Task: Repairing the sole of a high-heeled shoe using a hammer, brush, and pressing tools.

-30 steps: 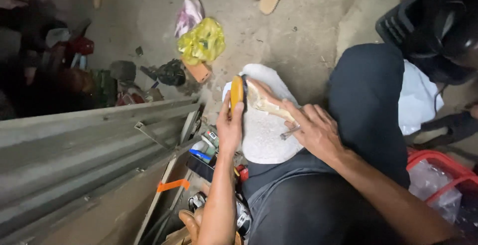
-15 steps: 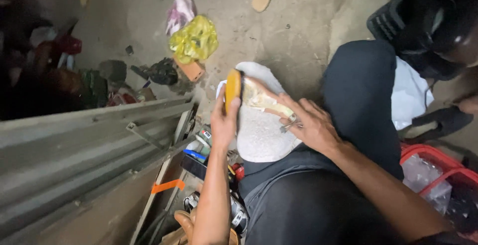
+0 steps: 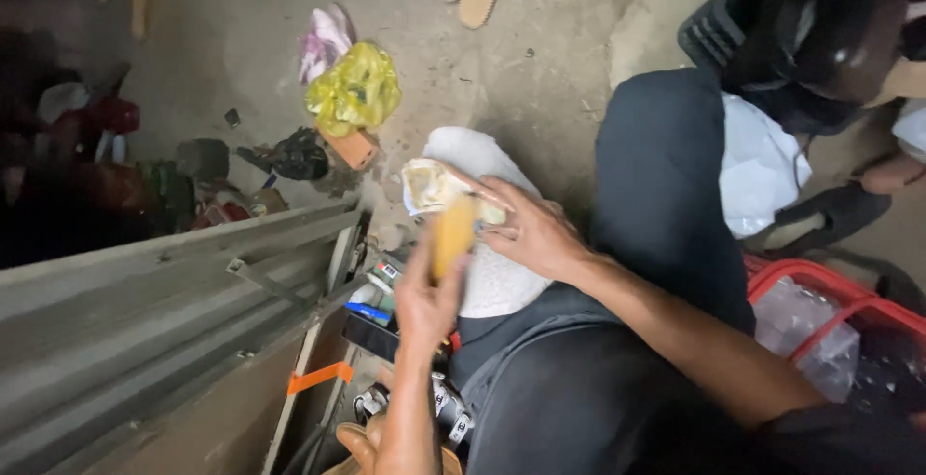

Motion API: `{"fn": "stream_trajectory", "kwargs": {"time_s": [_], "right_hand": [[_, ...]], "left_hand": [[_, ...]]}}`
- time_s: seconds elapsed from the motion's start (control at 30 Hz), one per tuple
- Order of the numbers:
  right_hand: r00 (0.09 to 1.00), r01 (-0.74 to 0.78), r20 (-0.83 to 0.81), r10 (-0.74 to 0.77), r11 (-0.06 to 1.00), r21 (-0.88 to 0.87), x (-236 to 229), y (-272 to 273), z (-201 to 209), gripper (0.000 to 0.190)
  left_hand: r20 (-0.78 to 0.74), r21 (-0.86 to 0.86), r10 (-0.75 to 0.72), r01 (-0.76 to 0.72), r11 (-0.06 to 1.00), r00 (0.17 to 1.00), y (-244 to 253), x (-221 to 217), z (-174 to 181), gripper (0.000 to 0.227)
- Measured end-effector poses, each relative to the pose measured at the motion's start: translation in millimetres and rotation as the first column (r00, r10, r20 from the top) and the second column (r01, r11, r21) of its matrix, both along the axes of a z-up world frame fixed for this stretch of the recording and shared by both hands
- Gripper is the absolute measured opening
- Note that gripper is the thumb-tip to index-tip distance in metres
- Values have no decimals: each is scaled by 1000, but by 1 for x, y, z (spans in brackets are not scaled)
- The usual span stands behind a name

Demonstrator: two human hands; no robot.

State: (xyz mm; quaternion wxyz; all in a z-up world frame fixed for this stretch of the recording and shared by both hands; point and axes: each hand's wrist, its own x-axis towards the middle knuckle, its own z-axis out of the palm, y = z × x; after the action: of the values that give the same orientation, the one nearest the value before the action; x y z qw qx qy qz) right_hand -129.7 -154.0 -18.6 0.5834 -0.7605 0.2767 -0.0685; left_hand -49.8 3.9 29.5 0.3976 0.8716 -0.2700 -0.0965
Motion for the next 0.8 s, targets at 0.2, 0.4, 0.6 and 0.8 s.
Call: {"fn": "stream_trajectory", "kwargs": {"time_s": [0.2,0.4,0.6,0.8], "right_hand": [[990,122,114,-88,931,-343,-7,8,-15,51],[992,125,-28,-124,922,366,-5,-6,18,54],[994,110,-38,-103,935,337,-11,-9,16,48],[995,97,-56,-80,882,461,-8,-6,1,44]], "left_hand": [[-105,26,262,-261,965,959,19,27,-17,65],[-19,-49,-60,59,997,998,14,-14,-2,62],[30,7,21,-21,1000,999,16,5,-11,62],[130,-29,-419,426,904,898,11,-13,20,48]]}}
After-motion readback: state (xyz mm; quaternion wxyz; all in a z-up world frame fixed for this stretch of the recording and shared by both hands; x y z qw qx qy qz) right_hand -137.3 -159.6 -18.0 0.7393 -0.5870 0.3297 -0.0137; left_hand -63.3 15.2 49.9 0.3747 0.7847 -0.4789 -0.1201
